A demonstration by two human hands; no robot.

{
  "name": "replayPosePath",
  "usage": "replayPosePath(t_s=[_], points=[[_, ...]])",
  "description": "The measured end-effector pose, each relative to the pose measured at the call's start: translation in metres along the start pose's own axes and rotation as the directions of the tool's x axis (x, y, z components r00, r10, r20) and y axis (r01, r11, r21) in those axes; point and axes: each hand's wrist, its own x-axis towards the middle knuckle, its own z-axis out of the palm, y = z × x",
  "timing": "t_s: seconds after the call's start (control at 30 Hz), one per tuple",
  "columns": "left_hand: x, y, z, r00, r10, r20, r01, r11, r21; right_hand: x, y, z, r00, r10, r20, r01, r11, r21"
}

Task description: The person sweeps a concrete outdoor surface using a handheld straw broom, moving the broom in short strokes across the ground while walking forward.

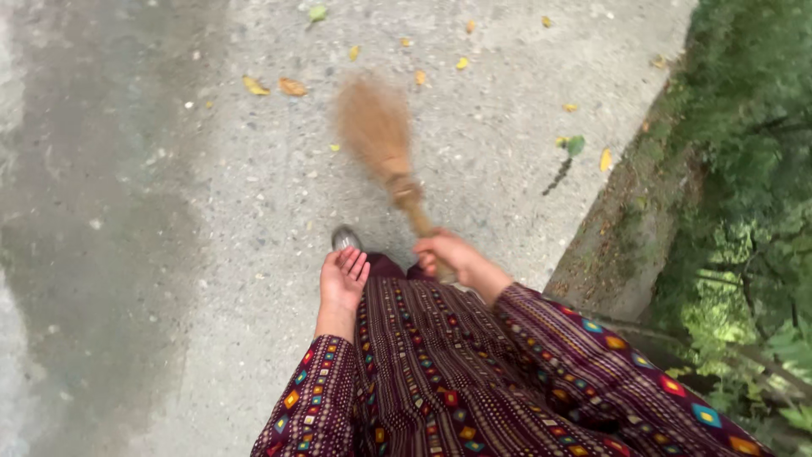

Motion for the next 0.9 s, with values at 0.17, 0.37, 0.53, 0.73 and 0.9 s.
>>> replayPosePath(t_s=[0.17, 0.37, 0.53, 0.73, 0.9], points=[[0.012, 0.053, -0.014, 0.998, -0.046, -0.052, 0.045, 0.999, -0.028, 0.054, 0.005, 0.123, 0.945, 0.157, 0.285, -0.118, 0.982, -0.15], [0.036, 0.148, -0.033, 0.997, -0.038, -0.07, 0.032, 0.996, -0.089, 0.149, -0.009, 0.166, 0.848, 0.346, 0.4, -0.328, 0.938, -0.117], [0.035, 0.225, -0.024, 0.997, 0.072, -0.009, -0.073, 0.992, -0.099, 0.17, -0.054, 0.145, 0.933, 0.349, 0.093, -0.357, 0.854, 0.378], [0.044, 0.271, -0.012, 0.992, 0.117, 0.056, -0.105, 0.977, -0.186, 0.178, -0.088, 0.209, 0.988, 0.095, -0.118, -0.023, 0.865, 0.501], [0.05, 0.291, -0.013, 0.992, 0.118, 0.048, -0.103, 0.964, -0.243, 0.181, -0.088, 0.278, 0.993, 0.122, 0.005, -0.113, 0.907, 0.406]])
